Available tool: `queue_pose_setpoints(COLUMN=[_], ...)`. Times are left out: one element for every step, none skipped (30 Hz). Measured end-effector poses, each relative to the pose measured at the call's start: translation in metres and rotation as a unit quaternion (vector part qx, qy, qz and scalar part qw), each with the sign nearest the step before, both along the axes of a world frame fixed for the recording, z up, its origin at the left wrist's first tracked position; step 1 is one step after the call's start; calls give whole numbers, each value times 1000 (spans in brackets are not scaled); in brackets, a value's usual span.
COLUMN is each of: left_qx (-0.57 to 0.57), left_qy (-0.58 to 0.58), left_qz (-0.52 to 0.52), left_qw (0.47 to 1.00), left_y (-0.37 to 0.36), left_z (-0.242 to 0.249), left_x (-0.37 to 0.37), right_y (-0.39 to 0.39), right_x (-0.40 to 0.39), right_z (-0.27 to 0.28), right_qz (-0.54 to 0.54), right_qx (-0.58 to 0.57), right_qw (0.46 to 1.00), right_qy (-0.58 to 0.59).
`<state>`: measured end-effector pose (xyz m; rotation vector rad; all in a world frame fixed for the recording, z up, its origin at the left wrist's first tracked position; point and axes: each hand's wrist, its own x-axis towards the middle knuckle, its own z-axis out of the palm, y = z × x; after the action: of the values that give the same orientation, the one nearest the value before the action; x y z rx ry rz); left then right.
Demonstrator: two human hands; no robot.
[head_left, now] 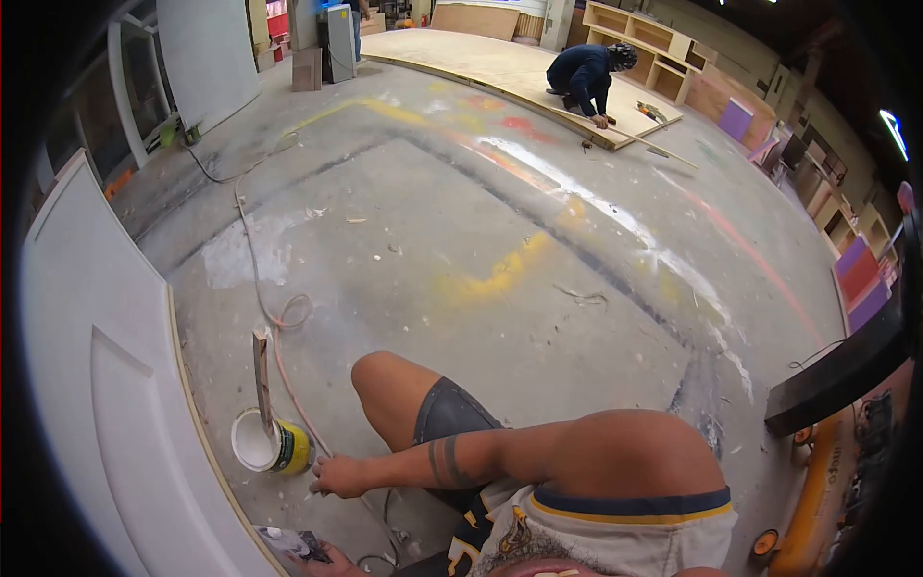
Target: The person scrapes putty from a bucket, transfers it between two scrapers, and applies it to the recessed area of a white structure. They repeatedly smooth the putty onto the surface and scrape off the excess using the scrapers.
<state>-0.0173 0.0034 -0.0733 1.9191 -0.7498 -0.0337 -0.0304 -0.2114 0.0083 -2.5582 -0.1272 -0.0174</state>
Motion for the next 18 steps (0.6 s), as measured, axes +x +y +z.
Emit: queue_pose_setpoints(left_qx=[-1,-2,-2,-2,-1,0,0,1,1,0,0,1,2,4,6,9,14,19], left_qy=[-7,-15,-22,-28,-34,-41,-49,-58,-66,-74,-82,-89,-95,-101,-106,-111,-117,-123], left_qz=[6,11,16,21,26,33,40,49,58,66,73,80,87,93,98,104,108,111], left_qw=[1000,1000,1000,999,999,999,998,997,996,995,994,993,992,991,989,988,987,986], left_y=[-1,-2,-3,-3,-2,-1,0,1,1,0,0,0,0,1,2,3,6,9], left_z=[-1,-1,-2,-3,-4,-5,-5,-5,-5,-6,-7,-8,-10,-11,-13,-15,-16,-17], left_x=[2,3,5,6,7,8,10,13,16,18,21,22,23,23,23,23,23,23], right_y=[-1,-3,-5,-6,-7,-8,-8,-8,-8,-9,-9,-8,-7,-7,-6,-6,-6,-6], right_x=[2,5,7,7,7,7,8,9,9,9,8,8,8,9,11,11,11,10], right_z=[-2,-4,-6,-8,-12,-15,-16,-18,-20,-18,-16,-15,-17,-19,-21,-21,-20,-21], right_qz=[-18,-18,-20,-21,-21,-18,-14,-11,-8,-5,-4,-11,-20,-20,-26,-32,-33,-31], right_qx=[34,31,29,27,26,30,33,31,27,22,21,30,40,40,43,47,49,44], right_qw=[999,999,999,999,999,999,999,999,999,999,999,999,998,998,998,997,997,997], right_qy=[3,2,8,16,15,22,27,25,31,37,35,39,43,44,49,54,55,53])
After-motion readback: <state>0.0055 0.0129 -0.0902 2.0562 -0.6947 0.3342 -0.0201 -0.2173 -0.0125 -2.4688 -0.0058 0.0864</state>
